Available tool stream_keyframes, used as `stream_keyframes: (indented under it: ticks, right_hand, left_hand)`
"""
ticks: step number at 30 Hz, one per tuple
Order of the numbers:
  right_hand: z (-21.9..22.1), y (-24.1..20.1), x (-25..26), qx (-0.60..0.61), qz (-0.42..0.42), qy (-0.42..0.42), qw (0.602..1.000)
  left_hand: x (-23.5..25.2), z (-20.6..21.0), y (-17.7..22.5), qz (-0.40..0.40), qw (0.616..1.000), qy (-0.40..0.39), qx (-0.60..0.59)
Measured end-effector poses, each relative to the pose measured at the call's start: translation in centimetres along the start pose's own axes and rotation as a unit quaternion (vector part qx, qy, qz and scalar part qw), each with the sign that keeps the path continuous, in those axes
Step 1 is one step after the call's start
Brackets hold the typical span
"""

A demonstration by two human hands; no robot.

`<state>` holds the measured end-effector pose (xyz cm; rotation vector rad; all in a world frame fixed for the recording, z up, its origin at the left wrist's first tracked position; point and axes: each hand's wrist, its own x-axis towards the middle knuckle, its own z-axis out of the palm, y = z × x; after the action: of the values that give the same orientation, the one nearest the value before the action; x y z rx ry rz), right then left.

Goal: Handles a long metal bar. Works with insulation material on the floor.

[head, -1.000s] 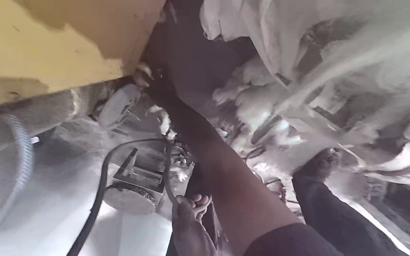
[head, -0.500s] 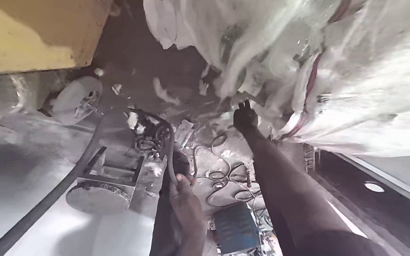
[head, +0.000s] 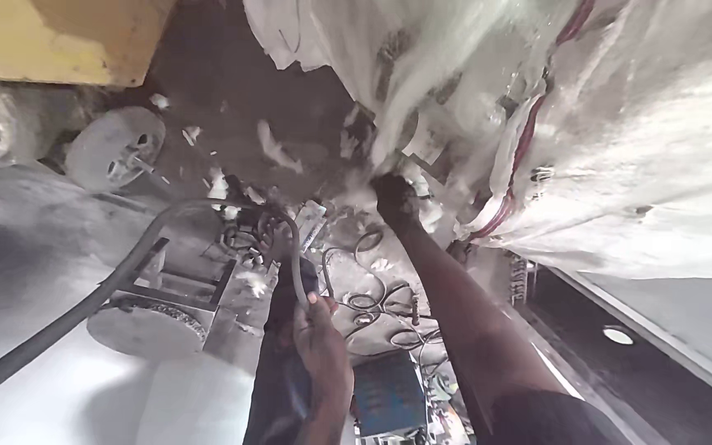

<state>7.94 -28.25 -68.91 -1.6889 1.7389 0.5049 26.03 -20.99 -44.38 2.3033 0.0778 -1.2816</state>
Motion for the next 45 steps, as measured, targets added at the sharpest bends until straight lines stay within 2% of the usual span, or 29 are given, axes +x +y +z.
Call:
stream_keyframes:
  ticks: [1,2,5,9,13,17,19,22,24,25,26,27,30,32,35,37,40,42,45]
  right_hand:
    - [1.1,1.0,-1.3,-0.008,-0.036,-0.013,0.999]
    - [2.0,2.1,-2.7,-0.022,-0.037,-0.041,0.998]
    - [1.6,3.1,-3.9,-0.055,0.060,-0.129,0.988]
    - [-2.1,0.8,-0.1,-0.041,0.016,-0.001,0.999]
    - [-4.4,-1.5,4.6,0.023,0.109,-0.046,0.993]
    - [-4.2,-2.7,4.4,0.052,0.035,-0.035,0.997]
    - [-4.6,-4.9,4.5,0.099,-0.042,0.044,0.993]
    - [-5.0,-8.1,3.6,0.147,-0.138,0.046,0.978]
    - [-7.2,-10.1,3.7,0.148,-0.150,0.052,0.976]
    - [-8.9,-11.5,3.4,0.175,-0.158,0.084,0.968]
    - [-9.0,-12.4,3.2,0.192,-0.184,0.135,0.954]
    - [-8.5,-12.9,2.5,0.197,-0.205,0.148,0.947]
    - [-11.2,-12.3,-2.2,0.221,-0.218,0.125,0.942]
    - [-11.5,-10.6,-5.5,0.254,-0.180,0.124,0.942]
    - [-9.4,-7.4,-7.6,0.344,-0.039,0.099,0.933]
    - [-7.1,-4.7,-8.6,0.440,0.052,0.060,0.895]
    - [-4.5,-0.8,-10.6,0.558,0.158,0.051,0.813]
    - [-3.3,1.9,-11.7,0.564,0.223,0.066,0.793]
    - [-2.1,7.2,-12.8,0.567,0.244,0.187,0.764]
  left_hand:
    - [0.0,0.2,0.0,0.002,1.000,-0.003,-0.007]
    - [-0.1,0.2,0.0,0.001,1.000,-0.005,-0.012]
    - [-0.1,0.3,-0.1,0.004,1.000,-0.010,-0.012]
    - [-0.2,0.0,-0.8,0.027,0.999,-0.028,-0.017]
    - [-0.3,0.0,-0.8,0.022,0.999,-0.025,-0.014]
    - [-0.4,-0.1,-1.0,0.024,0.999,-0.030,-0.006]
    - [-0.3,0.2,-1.1,0.028,0.999,-0.030,-0.018]
    - [-0.8,0.5,-1.2,0.016,1.000,-0.022,-0.002]
    - [-0.8,0.9,-0.9,0.010,1.000,-0.019,0.007]
    - [-0.5,1.1,-0.8,0.015,1.000,-0.015,0.008]
    - [-0.4,1.1,-0.8,0.016,1.000,-0.012,0.008]
    - [-0.6,0.8,-1.0,0.013,1.000,-0.010,0.009]
    - [-0.3,1.0,-1.2,0.017,1.000,0.006,-0.003]
    - [-0.2,0.9,-1.0,0.017,1.000,0.006,-0.005]
    - [-0.1,1.1,-1.2,0.031,0.999,0.009,-0.008]
    - [-0.1,1.3,-1.5,0.041,0.999,0.010,-0.003]
    - [-0.4,1.3,-2.0,0.037,0.999,-0.007,0.022]
    - [-0.5,1.2,-2.4,0.033,0.999,-0.019,0.028]
    - [-0.7,1.7,-2.9,0.039,0.998,-0.017,0.035]
